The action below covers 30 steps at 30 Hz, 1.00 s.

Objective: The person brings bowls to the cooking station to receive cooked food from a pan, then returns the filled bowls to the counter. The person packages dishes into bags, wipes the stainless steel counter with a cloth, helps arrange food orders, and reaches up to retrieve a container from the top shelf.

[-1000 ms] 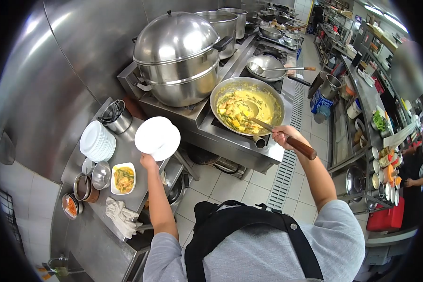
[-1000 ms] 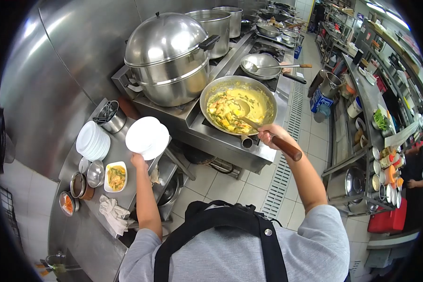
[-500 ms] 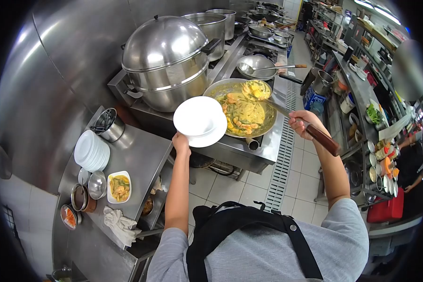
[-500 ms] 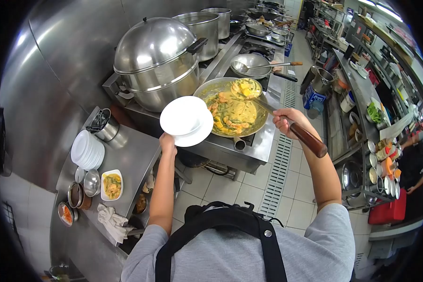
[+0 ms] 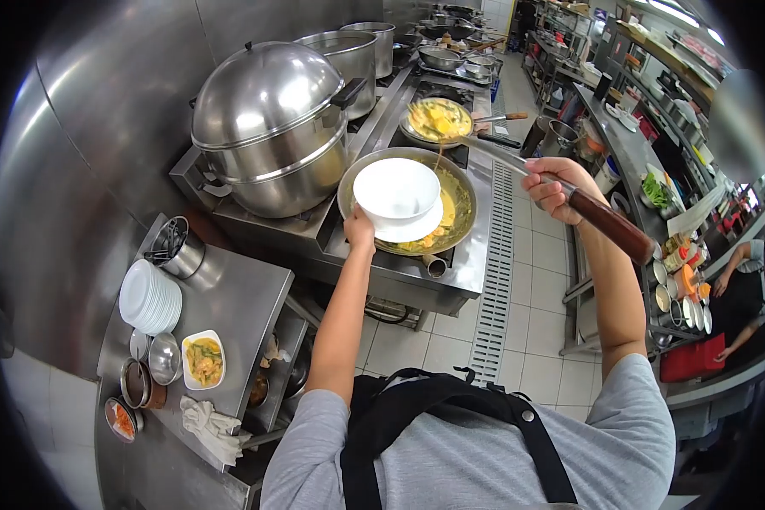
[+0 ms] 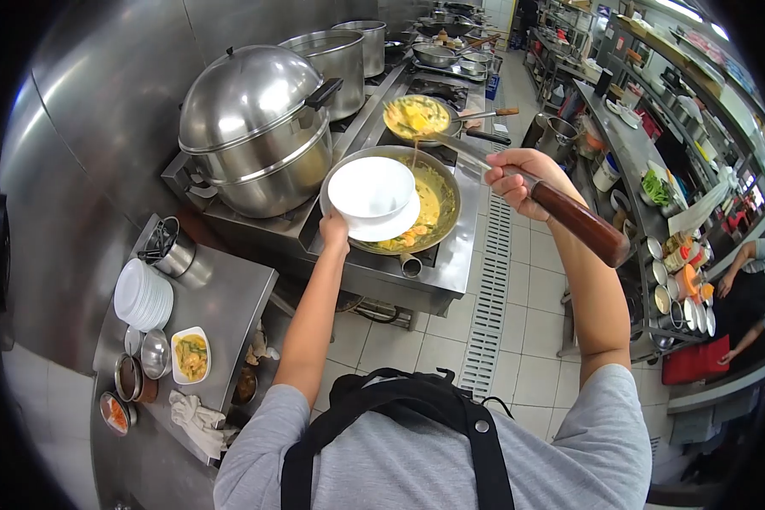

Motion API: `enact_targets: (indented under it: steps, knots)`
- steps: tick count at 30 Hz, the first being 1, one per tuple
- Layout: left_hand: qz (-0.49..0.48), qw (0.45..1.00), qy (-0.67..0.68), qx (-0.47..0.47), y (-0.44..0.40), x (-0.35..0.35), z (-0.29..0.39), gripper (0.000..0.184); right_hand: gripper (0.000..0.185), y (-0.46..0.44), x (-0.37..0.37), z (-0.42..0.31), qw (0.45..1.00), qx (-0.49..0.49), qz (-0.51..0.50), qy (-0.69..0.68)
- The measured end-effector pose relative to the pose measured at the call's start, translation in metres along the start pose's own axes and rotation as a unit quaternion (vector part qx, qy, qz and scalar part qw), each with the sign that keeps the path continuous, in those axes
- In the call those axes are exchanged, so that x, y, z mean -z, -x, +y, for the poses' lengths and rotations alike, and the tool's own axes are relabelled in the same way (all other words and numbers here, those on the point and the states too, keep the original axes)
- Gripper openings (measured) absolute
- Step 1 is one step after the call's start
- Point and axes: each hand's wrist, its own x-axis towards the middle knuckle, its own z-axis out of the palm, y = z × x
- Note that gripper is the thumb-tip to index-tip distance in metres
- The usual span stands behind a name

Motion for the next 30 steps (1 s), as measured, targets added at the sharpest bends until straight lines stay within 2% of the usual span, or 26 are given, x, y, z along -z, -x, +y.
enact_targets:
  steps: [4, 6, 8, 10, 12, 16, 18, 20, 23, 24, 26, 27, 29, 30]
  knots:
    - [-0.006, 1.000, 0.002, 0.015, -0.001, -0.026, 0.006, 0.044, 0.022, 0.010, -0.011, 0.003, 1.000, 0.001, -0.011, 0.001]
    - [-0.002, 1.000, -0.023, 0.006, -0.003, -0.033, 0.010, 0.045, 0.017, 0.013, -0.013, 0.009, 0.999, -0.011, -0.015, 0.041]
    - [0.031, 0.998, -0.036, 0.041, -0.001, -0.038, 0.017, 0.046, 0.006, 0.013, -0.013, 0.019, 0.996, -0.016, 0.018, 0.083]
    - [0.034, 0.998, -0.043, 0.031, -0.012, -0.039, 0.011, 0.047, 0.012, 0.011, -0.008, 0.030, 0.987, -0.009, -0.012, 0.158]
    - [0.033, 0.998, -0.046, 0.007, -0.018, -0.038, 0.001, 0.048, 0.039, 0.008, -0.005, 0.040, 0.962, -0.007, 0.035, 0.270]
    - [0.037, 0.999, -0.032, -0.003, -0.016, -0.030, 0.003, 0.046, 0.043, 0.012, -0.009, 0.060, 0.927, 0.019, 0.051, 0.371]
    - [0.047, 0.999, -0.015, 0.012, 0.008, -0.022, 0.023, 0.044, 0.057, 0.014, -0.010, 0.065, 0.852, 0.038, 0.087, 0.514]
    - [0.050, 0.999, -0.016, 0.016, -0.003, -0.018, 0.012, 0.044, 0.057, 0.016, -0.007, 0.071, 0.839, 0.048, 0.084, 0.535]
    - [0.045, 0.999, -0.001, 0.018, -0.008, -0.012, 0.008, 0.044, 0.059, 0.021, -0.014, 0.078, 0.776, 0.064, 0.119, 0.617]
    - [0.036, 0.999, 0.017, 0.015, -0.004, -0.010, 0.013, 0.044, 0.059, 0.023, -0.014, 0.079, 0.778, 0.063, 0.118, 0.614]
    - [0.039, 0.999, -0.003, 0.020, 0.005, -0.006, 0.023, 0.044, 0.063, 0.026, -0.014, 0.082, 0.676, 0.098, 0.128, 0.719]
    - [0.042, 0.999, -0.018, 0.025, 0.010, -0.005, 0.027, 0.044, 0.063, 0.024, -0.004, 0.085, 0.677, 0.098, 0.128, 0.718]
    - [0.039, 0.999, 0.012, 0.015, 0.006, -0.004, 0.018, 0.044, 0.063, 0.017, 0.024, 0.090, 0.526, 0.297, 0.079, 0.793]
    - [0.035, 0.998, 0.041, 0.007, 0.006, -0.003, 0.015, 0.044, 0.063, 0.018, 0.022, 0.089, 0.526, 0.296, 0.078, 0.793]
